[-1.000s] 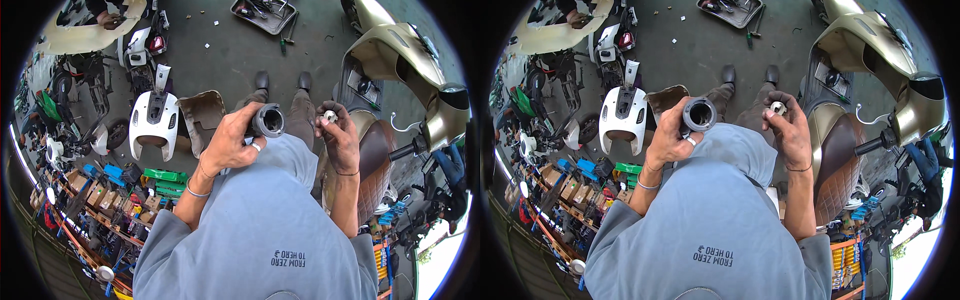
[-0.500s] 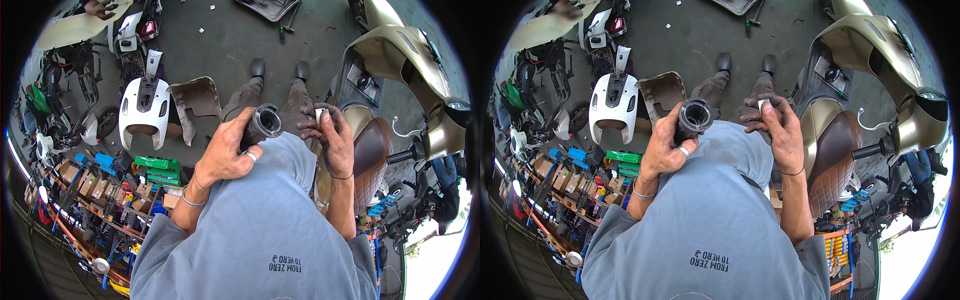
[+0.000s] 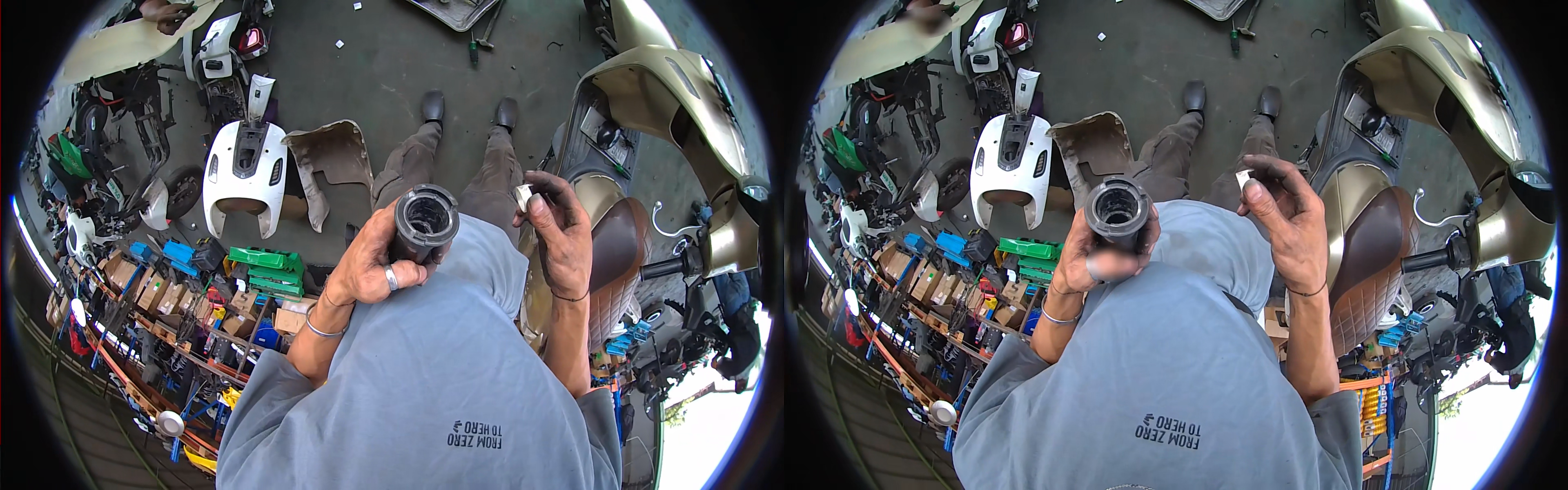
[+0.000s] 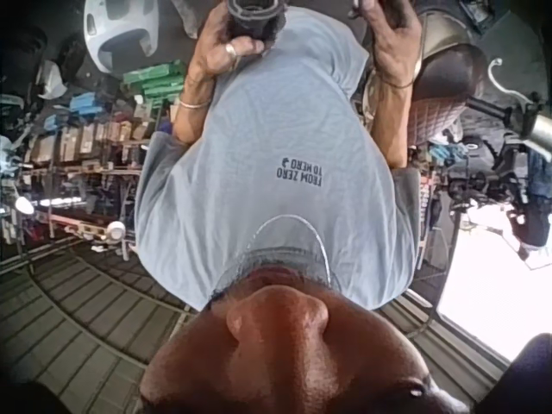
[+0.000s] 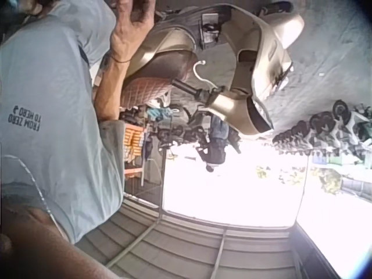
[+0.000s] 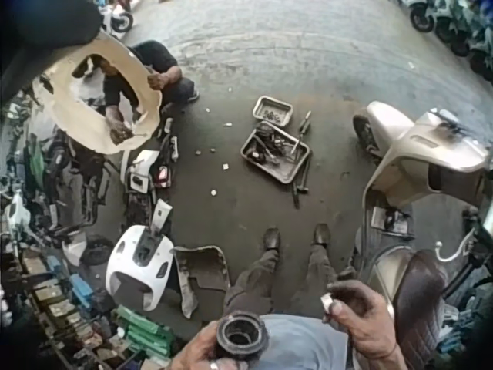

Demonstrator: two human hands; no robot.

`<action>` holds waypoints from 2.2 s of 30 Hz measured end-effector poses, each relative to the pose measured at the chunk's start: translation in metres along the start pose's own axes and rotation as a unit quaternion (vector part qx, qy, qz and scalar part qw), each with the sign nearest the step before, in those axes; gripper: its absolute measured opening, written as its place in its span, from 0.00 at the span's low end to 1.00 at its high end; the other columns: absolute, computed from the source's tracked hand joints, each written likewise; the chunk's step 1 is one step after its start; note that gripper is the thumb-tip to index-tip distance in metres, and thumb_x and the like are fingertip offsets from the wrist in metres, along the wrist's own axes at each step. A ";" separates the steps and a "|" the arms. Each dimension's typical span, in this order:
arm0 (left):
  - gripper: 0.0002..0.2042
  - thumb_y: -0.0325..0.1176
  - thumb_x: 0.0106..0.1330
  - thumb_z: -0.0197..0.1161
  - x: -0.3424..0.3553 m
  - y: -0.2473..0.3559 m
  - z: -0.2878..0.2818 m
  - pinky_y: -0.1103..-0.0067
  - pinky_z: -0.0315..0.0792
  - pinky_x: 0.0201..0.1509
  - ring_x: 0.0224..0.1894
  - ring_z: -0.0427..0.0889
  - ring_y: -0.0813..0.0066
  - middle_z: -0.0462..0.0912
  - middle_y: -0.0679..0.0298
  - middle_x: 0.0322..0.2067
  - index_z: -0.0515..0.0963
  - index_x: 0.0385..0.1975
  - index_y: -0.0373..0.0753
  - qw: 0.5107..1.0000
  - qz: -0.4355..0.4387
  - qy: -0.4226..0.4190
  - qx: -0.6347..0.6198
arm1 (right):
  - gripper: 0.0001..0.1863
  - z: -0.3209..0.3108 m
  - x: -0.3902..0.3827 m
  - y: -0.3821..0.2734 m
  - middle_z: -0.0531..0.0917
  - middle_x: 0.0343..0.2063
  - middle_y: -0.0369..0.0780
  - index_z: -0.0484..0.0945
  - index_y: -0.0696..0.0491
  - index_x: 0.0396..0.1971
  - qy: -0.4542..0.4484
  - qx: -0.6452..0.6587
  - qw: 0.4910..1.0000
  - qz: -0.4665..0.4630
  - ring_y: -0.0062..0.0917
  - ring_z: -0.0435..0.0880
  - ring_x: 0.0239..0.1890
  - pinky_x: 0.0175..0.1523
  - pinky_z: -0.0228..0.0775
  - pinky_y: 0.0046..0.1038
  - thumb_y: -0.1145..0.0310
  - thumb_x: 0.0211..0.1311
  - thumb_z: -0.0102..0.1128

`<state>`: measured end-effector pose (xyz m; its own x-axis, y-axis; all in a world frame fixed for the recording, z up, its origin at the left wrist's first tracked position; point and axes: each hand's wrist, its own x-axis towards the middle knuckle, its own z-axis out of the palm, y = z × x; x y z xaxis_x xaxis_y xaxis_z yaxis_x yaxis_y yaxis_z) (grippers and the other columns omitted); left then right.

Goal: The person assembles a handlebar grip assembly by hand and using tools. They insert internal components into the metal grip housing, use a screwdriver to pry or position internal parts, use pliers to pull a component into place, and then slide a black rubber grip over the housing.

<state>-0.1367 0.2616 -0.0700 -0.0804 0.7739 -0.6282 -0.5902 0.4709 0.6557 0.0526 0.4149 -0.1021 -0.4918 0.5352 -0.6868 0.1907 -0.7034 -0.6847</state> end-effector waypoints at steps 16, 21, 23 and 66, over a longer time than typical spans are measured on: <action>0.14 0.30 0.43 0.66 0.015 -0.024 0.010 0.82 0.66 0.15 0.14 0.69 0.76 0.69 0.62 0.19 0.68 0.24 0.33 0.931 0.068 -0.195 -0.300 | 0.21 -0.023 -0.010 -0.026 0.79 0.40 0.44 0.74 0.66 0.50 -0.014 -0.008 1.000 0.002 0.24 0.79 0.36 0.41 0.73 0.25 0.70 0.59 0.65; 0.14 0.35 0.44 0.69 0.021 -0.022 0.012 0.84 0.63 0.13 0.12 0.70 0.77 0.71 0.65 0.14 0.69 0.18 0.37 0.959 0.201 -0.168 -0.112 | 0.25 -0.029 -0.012 -0.030 0.78 0.47 0.46 0.71 0.66 0.54 -0.027 -0.026 0.999 0.008 0.25 0.78 0.40 0.42 0.72 0.24 0.70 0.59 0.62; 0.14 0.36 0.44 0.70 0.028 -0.018 0.007 0.83 0.58 0.14 0.12 0.69 0.76 0.72 0.65 0.14 0.69 0.15 0.40 0.947 0.267 -0.172 0.054 | 0.25 -0.030 -0.011 -0.029 0.78 0.47 0.46 0.71 0.66 0.54 -0.035 -0.032 0.999 0.006 0.26 0.79 0.41 0.44 0.73 0.26 0.70 0.59 0.62; 0.14 0.28 0.49 0.70 0.014 -0.035 0.005 0.81 0.61 0.21 0.19 0.69 0.78 0.71 0.64 0.18 0.69 0.30 0.34 0.981 0.184 -0.041 -0.045 | 0.21 0.036 -0.029 -0.030 0.76 0.43 0.43 0.79 0.63 0.46 -0.108 -0.161 0.968 -0.160 0.19 0.80 0.38 0.35 0.77 0.15 0.84 0.49 0.69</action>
<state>-0.1126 0.2583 -0.0999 -0.2391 0.9173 -0.3184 -0.6026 0.1169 0.7894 0.0310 0.4038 -0.0526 -0.7285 0.5668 -0.3848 0.2375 -0.3179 -0.9179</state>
